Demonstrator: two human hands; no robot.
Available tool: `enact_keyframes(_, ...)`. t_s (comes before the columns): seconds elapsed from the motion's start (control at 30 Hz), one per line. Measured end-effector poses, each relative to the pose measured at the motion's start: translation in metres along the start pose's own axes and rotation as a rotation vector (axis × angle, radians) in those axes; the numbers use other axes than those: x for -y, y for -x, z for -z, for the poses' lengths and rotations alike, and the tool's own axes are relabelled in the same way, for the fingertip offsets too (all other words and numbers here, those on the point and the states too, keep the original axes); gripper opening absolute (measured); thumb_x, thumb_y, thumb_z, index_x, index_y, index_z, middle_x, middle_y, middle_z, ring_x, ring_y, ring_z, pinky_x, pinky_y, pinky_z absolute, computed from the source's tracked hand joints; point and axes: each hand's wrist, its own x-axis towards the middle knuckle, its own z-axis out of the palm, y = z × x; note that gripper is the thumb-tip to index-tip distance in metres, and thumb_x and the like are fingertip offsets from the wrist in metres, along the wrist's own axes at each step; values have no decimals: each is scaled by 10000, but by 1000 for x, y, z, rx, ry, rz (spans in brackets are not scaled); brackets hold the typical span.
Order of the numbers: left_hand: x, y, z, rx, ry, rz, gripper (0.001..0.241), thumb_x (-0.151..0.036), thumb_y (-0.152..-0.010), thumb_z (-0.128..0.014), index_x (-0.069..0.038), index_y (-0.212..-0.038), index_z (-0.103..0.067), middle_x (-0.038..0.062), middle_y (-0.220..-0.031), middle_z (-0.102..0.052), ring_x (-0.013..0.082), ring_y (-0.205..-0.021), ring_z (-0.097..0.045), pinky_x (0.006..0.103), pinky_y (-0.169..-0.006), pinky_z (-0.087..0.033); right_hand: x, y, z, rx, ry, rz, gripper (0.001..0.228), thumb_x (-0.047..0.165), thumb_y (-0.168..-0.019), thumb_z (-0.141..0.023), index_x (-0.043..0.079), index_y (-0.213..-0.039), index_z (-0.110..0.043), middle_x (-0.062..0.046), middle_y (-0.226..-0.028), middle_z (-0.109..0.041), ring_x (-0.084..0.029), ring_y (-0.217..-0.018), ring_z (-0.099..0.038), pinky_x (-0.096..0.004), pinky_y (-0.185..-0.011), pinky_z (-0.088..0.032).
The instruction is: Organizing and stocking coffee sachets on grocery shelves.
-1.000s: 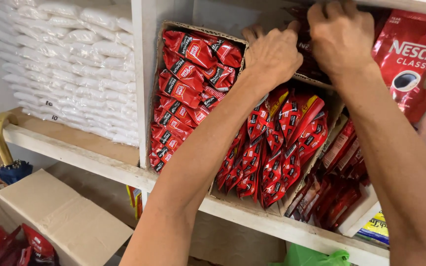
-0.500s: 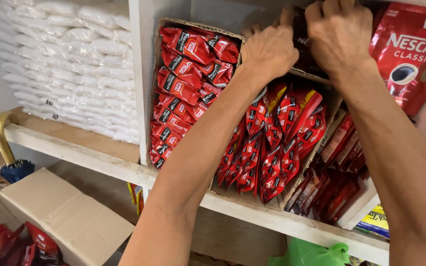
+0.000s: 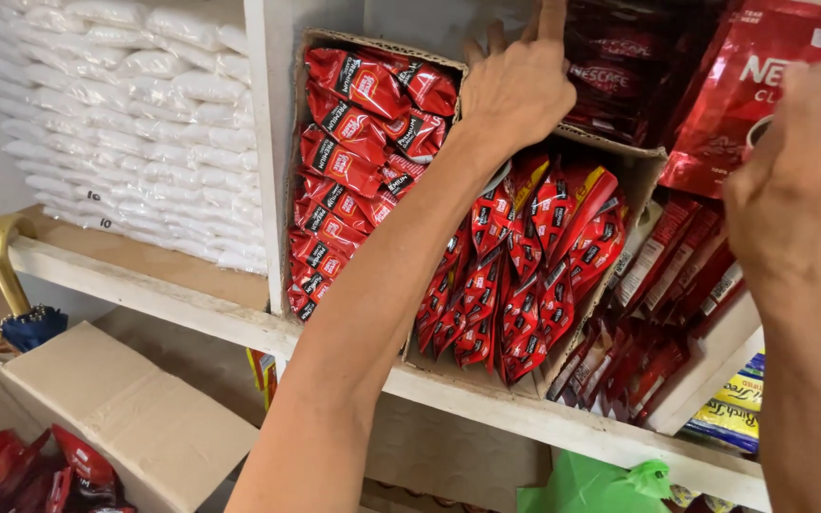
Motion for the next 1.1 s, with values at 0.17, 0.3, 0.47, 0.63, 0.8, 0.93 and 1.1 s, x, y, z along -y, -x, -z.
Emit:
enact_keyframes(0.17,-2,10,9,-145,-53,-135,743,-361,-1004,-571,-206,-1595,-149,102,-1617,-436,584,-1368,-441,773,-1143,-240,15,5,16,141,183,24,463,96,-1129,-588,-17,-1543,-414,-259,-1549,-402,-414,-1462,-432,-459,-1276,-356)
enact_keyframes(0.3,-8,11,18,-47,-195,-169,673,-525,-1081,-487,-336,-1627,-141,88,-1686,-298,581,-1439,-340,798,-1135,-192,40,-13,29,203,-169,-153,643,357,-1129,-562,-47,-1581,-348,-417,-1629,-266,-605,-1518,-241,-723,-1207,-103)
enact_keyframes(0.47,-14,12,31,74,-246,-134,661,-628,-1070,-402,-361,-1610,-130,49,-1693,-224,578,-1461,-240,844,-1087,-124,45,-19,28,215,-270,-205,656,382,-1092,-516,-49,-1559,-351,-428,-1593,-249,-618,-1488,-220,-801,-1146,-47)
enact_keyframes(0.63,-12,13,25,27,-210,-123,641,-611,-1072,-416,-364,-1613,-178,62,-1686,-271,576,-1468,-243,817,-1115,-159,46,-19,33,236,-233,-204,597,299,-1092,-503,-67,-1544,-365,-419,-1604,-244,-610,-1496,-224,-776,-1161,-60)
enact_keyframes(0.8,0,15,17,-132,-125,-215,591,-551,-1093,-487,-340,-1600,-271,86,-1623,-398,531,-1456,-346,726,-1167,-254,13,27,22,182,-52,-129,521,109,-1115,-623,-47,-1557,-395,-331,-1622,-277,-511,-1510,-285,-591,-1270,-271)
enact_keyframes(0.93,3,19,11,-248,-31,-287,561,-483,-1117,-554,-292,-1598,-338,70,-1588,-483,443,-1479,-425,621,-1263,-316,21,31,36,159,11,-84,331,3,-1035,-711,46,-1338,-583,-164,-1496,-444,-360,-1376,-487,-429,-1148,-536)
enact_keyframes(1.1,-31,41,33,-183,-79,-384,523,-423,-1114,-535,-333,-1601,-363,41,-1630,-412,383,-1515,-356,633,-1287,-260,19,22,37,154,54,-41,207,77,-1040,-804,78,-1185,-656,-108,-1394,-531,-325,-1269,-554,-410,-1036,-564)
